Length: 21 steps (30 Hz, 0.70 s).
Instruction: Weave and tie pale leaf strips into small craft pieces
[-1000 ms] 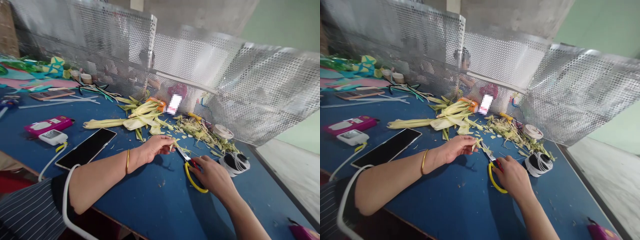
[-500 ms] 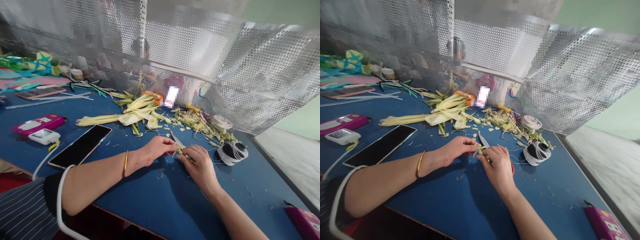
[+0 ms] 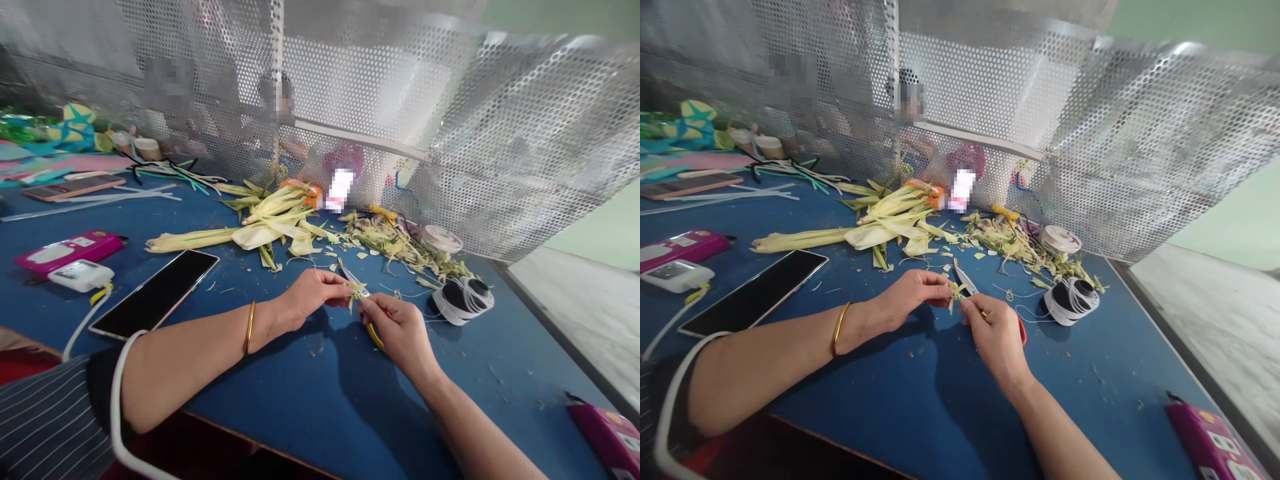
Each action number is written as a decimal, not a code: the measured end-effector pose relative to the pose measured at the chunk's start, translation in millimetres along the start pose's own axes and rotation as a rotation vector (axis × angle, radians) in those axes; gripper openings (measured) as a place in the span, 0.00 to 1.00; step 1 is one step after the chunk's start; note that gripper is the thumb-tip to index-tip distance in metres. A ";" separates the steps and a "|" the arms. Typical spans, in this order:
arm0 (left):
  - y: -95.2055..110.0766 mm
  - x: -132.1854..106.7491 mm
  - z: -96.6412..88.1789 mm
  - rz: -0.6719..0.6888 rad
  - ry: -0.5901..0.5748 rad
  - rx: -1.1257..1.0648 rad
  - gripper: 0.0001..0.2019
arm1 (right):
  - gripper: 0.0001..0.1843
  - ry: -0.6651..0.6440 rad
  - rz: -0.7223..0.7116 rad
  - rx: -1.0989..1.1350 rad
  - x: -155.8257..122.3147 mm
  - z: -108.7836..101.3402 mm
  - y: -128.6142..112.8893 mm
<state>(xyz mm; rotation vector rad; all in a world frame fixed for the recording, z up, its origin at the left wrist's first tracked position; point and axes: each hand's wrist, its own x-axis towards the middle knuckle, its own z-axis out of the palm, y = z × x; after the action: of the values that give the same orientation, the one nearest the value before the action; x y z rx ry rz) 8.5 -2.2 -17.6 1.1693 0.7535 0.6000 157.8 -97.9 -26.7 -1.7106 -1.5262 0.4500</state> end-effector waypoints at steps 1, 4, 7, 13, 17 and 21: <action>0.3 0.1 -0.6 -0.024 0.002 -0.003 0.05 | 0.21 -0.012 0.015 -0.001 0.6 0.0 1.1; 0.5 1.4 -3.5 -0.080 0.024 -0.013 0.06 | 0.16 0.006 -0.040 -0.057 2.3 -0.8 5.2; 0.5 2.7 -6.6 -0.084 0.053 -0.030 0.07 | 0.10 0.139 -0.209 -0.197 2.7 -1.6 8.5; -0.4 1.7 -5.9 -0.126 0.009 -0.007 0.10 | 0.06 0.179 -0.396 -0.378 0.1 -0.7 8.5; -1.1 0.6 -3.7 -0.117 -0.036 0.031 0.11 | 0.08 0.185 -0.436 -0.383 -0.5 -1.5 7.3; -2.1 0.8 -3.3 -0.023 -0.051 0.069 0.10 | 0.10 0.184 -0.360 -0.294 -1.1 -1.9 5.1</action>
<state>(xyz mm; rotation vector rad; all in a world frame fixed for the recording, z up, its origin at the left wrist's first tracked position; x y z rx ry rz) 6.4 -0.2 -20.4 1.2337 0.7479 0.5268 162.3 -99.4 -29.6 -1.5893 -1.7779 -0.1209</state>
